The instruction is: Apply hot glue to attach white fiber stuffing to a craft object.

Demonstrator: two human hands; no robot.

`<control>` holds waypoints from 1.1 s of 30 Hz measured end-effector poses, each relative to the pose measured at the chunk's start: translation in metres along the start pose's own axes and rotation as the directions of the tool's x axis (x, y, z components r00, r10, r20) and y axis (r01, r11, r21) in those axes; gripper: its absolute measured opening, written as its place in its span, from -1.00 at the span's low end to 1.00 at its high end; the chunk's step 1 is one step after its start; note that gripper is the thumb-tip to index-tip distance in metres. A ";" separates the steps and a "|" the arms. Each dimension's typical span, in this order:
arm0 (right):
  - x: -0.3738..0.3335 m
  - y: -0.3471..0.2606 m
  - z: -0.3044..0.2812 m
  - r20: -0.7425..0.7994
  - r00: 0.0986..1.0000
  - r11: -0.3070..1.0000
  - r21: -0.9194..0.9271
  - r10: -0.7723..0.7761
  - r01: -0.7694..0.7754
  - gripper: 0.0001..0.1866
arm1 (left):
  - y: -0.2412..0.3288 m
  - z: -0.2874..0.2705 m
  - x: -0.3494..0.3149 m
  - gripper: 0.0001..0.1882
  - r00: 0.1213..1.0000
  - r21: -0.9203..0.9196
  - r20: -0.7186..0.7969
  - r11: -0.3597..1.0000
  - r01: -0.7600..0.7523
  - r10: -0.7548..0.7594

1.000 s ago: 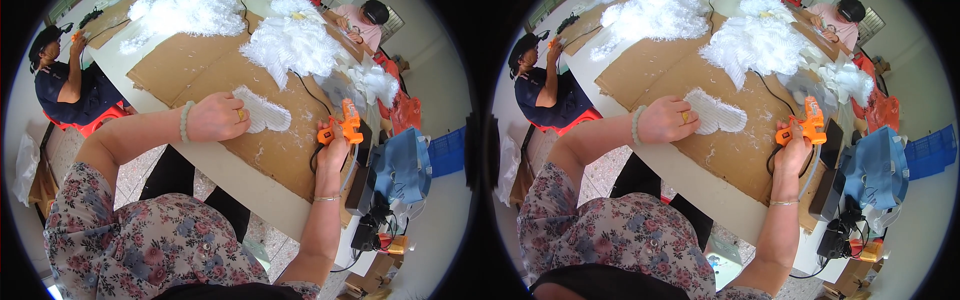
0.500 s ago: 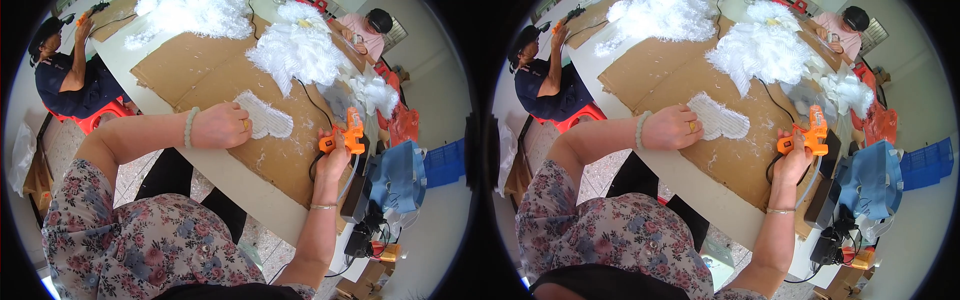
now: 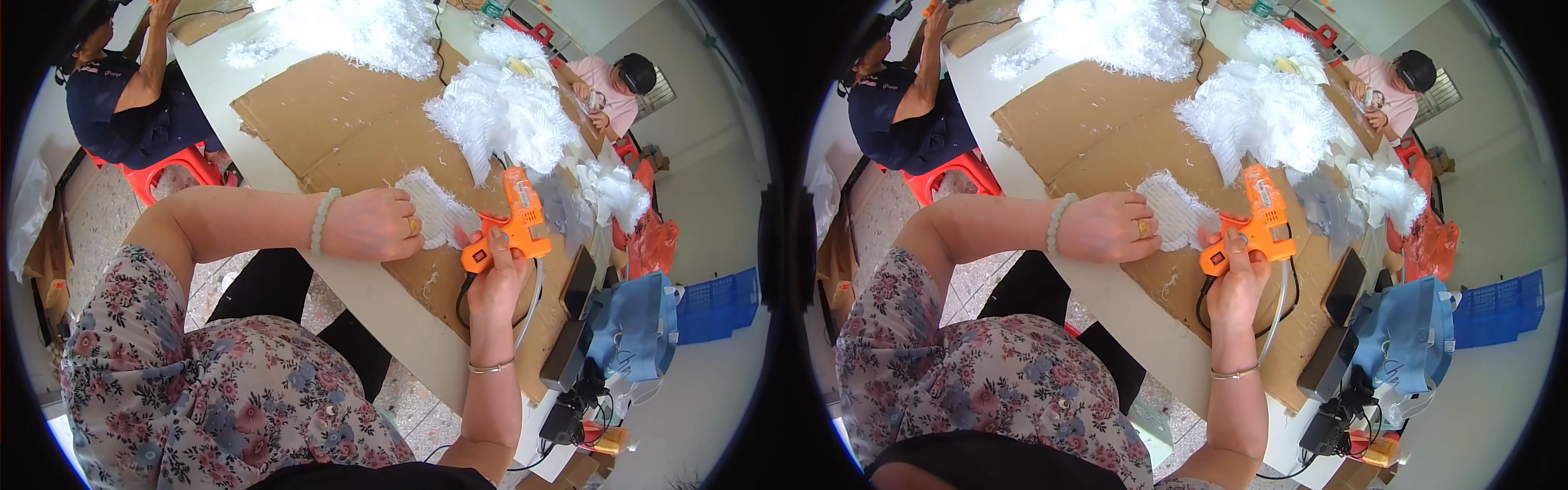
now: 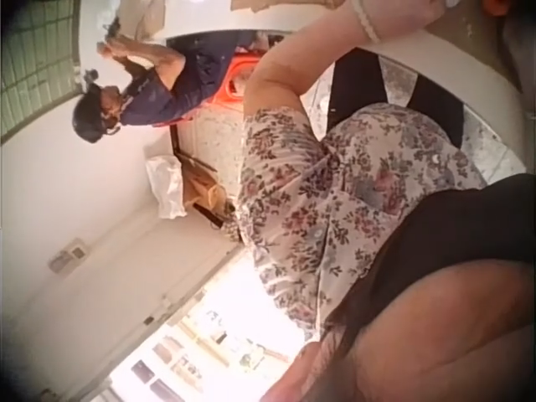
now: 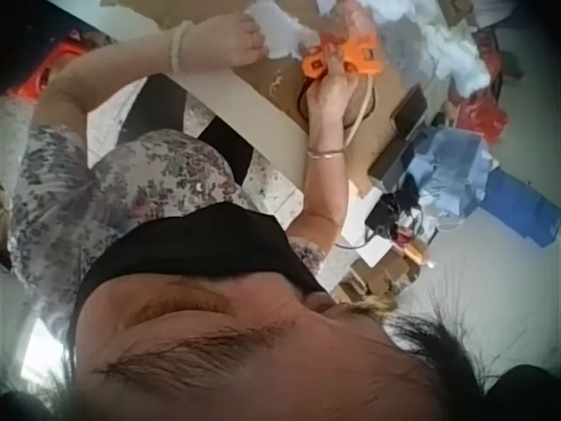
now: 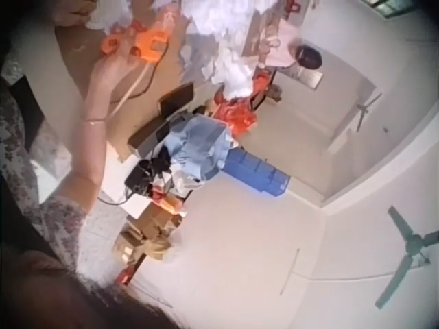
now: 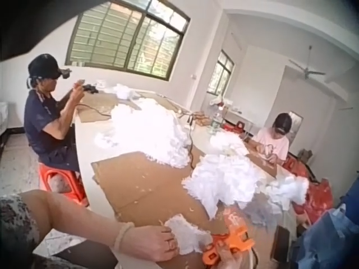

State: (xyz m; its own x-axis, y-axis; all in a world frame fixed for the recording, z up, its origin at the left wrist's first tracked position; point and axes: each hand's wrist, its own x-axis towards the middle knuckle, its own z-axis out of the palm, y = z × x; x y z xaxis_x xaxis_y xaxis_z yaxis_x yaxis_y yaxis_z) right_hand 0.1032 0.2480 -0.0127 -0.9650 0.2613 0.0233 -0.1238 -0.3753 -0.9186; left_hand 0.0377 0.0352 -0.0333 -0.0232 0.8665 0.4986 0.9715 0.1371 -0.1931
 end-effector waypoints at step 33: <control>-0.021 -0.058 -0.059 0.012 0.980 0.558 -0.824 0.198 -0.102 -0.84 | -0.019 0.018 -0.011 -0.81 0.986 -0.218 0.029 0.961 0.168 -0.165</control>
State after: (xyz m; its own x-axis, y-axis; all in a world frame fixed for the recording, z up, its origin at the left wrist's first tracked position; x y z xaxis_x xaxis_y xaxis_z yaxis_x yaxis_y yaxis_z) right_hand 0.1446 0.3168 0.0168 -0.9732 0.1710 -0.1540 0.2201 0.4966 -0.8396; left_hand 0.0155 0.0317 -0.0505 -0.1904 0.8455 0.4989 0.9816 0.1727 0.0820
